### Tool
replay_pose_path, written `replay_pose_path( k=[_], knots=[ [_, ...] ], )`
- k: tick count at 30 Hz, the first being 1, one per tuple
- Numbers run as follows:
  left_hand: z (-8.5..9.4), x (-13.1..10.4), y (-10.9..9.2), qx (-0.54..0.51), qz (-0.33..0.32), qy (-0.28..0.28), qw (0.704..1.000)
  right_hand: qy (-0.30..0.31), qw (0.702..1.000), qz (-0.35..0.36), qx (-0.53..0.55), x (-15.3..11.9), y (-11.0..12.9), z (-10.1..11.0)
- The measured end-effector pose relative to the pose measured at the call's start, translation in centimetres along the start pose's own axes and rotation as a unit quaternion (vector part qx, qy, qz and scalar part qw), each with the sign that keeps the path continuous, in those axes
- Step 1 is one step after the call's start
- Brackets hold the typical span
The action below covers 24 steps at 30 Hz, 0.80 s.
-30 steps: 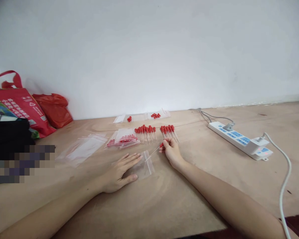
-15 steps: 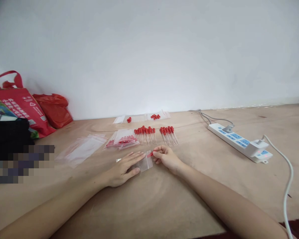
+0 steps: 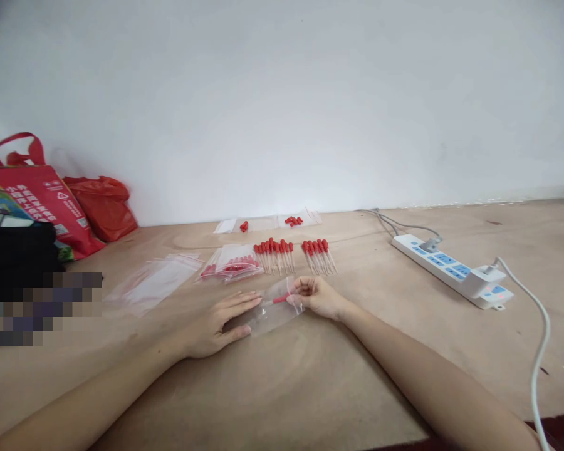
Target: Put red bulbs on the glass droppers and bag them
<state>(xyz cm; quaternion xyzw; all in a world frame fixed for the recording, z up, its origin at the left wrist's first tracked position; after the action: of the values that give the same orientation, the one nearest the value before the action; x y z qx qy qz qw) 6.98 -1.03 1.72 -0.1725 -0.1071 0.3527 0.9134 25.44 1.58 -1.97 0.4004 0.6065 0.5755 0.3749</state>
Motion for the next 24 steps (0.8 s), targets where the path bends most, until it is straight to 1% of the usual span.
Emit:
replay_pose_path(
  k=[3, 5, 7, 9, 12, 15, 17, 19, 20, 24],
  knots=[
    [0.3, -0.7, 0.2, -0.008, -0.001, 0.013, 1.0, 0.007, 0.992, 0.034, -0.118, 0.0, 0.5, 0.7],
    [0.3, -0.9, 0.3, -0.011, -0.006, 0.015, 1.0, 0.002, 0.974, 0.066, -0.218, -0.1, 1.0, 0.9],
    [0.3, -0.8, 0.4, -0.015, -0.01, 0.012, 1.0, -0.042, 0.943, 0.087, -0.32, -0.1, 1.6, 1.4],
    [0.2, -0.7, 0.5, -0.025, -0.013, 0.003, 1.0, -0.114, 0.905, 0.087, -0.4, 0.3, 2.1, 2.7],
    [0.1, -0.6, 0.7, -0.036, -0.021, -0.006, 0.999, -0.215, 0.845, 0.08, -0.483, 1.5, 3.1, 4.9],
    [0.1, -0.6, 0.8, -0.04, -0.024, 0.0, 0.999, -0.265, 0.785, 0.055, -0.557, 3.6, 4.0, 6.2],
    [0.1, -0.6, 0.8, -0.04, -0.021, 0.004, 0.999, -0.282, 0.754, 0.005, -0.593, 4.9, 4.2, 6.5],
    [0.1, -0.6, 0.9, -0.035, -0.021, 0.004, 0.999, -0.293, 0.738, -0.053, -0.606, 6.0, 4.1, 6.4],
    [0.0, -0.6, 0.9, -0.032, -0.021, 0.004, 0.999, -0.294, 0.736, -0.074, -0.605, 6.4, 4.0, 6.2],
    [-0.1, -0.6, 1.0, -0.028, -0.024, -0.001, 0.999, -0.293, 0.741, -0.094, -0.597, 7.3, 3.9, 5.0]
  ],
)
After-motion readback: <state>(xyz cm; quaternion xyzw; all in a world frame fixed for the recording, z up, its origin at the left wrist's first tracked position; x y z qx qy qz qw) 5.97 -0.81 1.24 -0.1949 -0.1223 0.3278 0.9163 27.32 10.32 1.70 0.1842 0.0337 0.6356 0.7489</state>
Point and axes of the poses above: each hand's wrist, its own x-axis towards the middle knuckle, its own z-axis out of the back of the hand, y = z × x, the point moved 5 cm from there along x, towards the middle knuckle, and after that the axes turned 2 degrees about z, right-handed, at the moved point
